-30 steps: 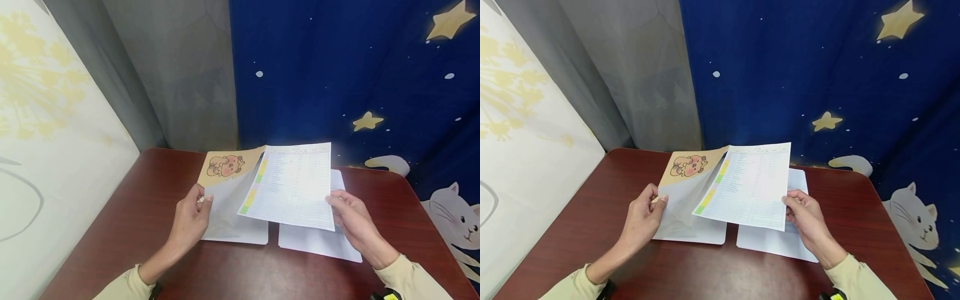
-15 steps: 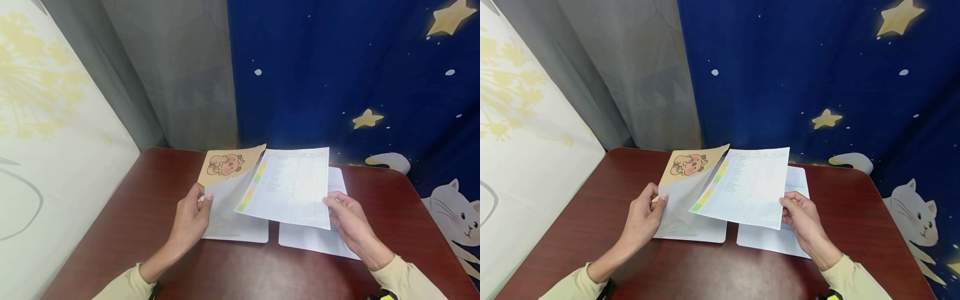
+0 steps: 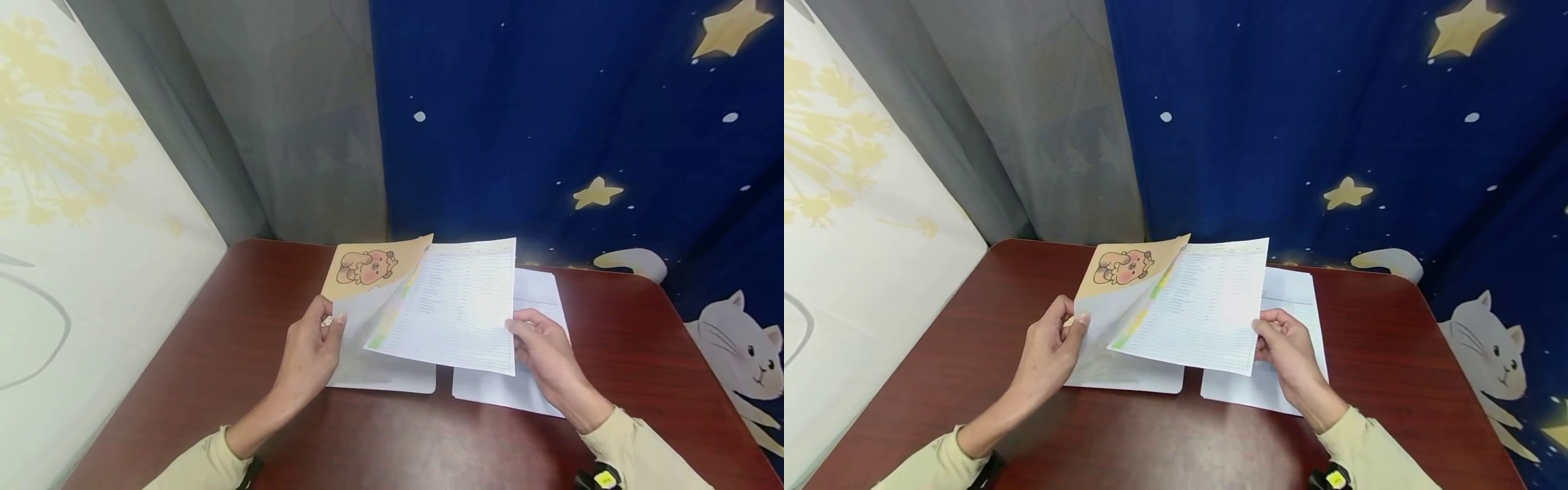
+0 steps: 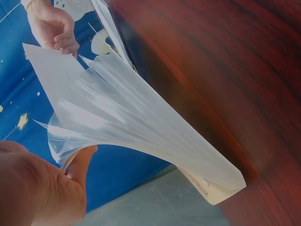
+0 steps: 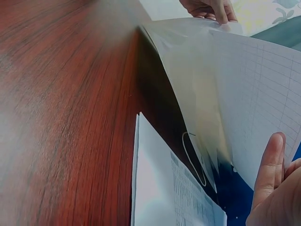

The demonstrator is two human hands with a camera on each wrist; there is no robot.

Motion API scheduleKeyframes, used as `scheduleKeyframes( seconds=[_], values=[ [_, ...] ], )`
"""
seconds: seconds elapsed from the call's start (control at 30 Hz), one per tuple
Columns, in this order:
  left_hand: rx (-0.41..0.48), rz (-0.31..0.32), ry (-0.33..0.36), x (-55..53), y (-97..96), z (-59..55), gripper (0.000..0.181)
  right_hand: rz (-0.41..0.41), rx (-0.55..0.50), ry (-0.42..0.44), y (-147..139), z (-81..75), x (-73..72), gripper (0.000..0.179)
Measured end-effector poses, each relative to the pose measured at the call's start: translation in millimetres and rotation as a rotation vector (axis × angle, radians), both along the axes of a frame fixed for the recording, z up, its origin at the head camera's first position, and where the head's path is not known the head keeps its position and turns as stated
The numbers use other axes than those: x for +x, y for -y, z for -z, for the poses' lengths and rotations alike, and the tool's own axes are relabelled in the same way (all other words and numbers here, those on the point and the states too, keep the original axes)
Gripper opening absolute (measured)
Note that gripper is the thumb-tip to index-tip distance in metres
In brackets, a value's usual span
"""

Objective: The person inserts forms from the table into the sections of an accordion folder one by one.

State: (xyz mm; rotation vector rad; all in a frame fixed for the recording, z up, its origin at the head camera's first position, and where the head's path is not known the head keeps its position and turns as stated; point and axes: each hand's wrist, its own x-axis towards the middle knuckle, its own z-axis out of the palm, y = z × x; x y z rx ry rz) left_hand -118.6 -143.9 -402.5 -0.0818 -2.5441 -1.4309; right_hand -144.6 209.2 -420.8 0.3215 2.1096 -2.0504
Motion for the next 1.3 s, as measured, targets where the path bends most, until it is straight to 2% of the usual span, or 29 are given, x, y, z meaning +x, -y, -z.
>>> scheduleKeyframes(
  seconds=[0.4,0.57,0.73,1.0,1.3],
  values=[
    [-0.014,-0.02,0.005,2.4,2.6,0.7,0.009,0.004,-0.009,0.005,20.8,5.6,-7.8,0.027],
    [0.004,-0.014,-0.01,2.0,3.4,0.6,0.008,0.005,-0.023,0.005,27.1,6.8,-10.4,0.021],
    [0.013,-0.017,-0.026,2.0,4.2,1.6,0.009,0.013,-0.029,0.007,29.2,8.0,-8.9,0.013],
    [0.05,0.0,-0.019,0.7,3.1,1.5,0.01,0.006,-0.014,-0.019,28.9,8.4,-7.0,0.015],
    [0.05,0.003,-0.04,-0.6,2.6,-0.1,0.012,0.008,-0.032,-0.024,28.5,5.0,-9.5,0.011]
  ],
)
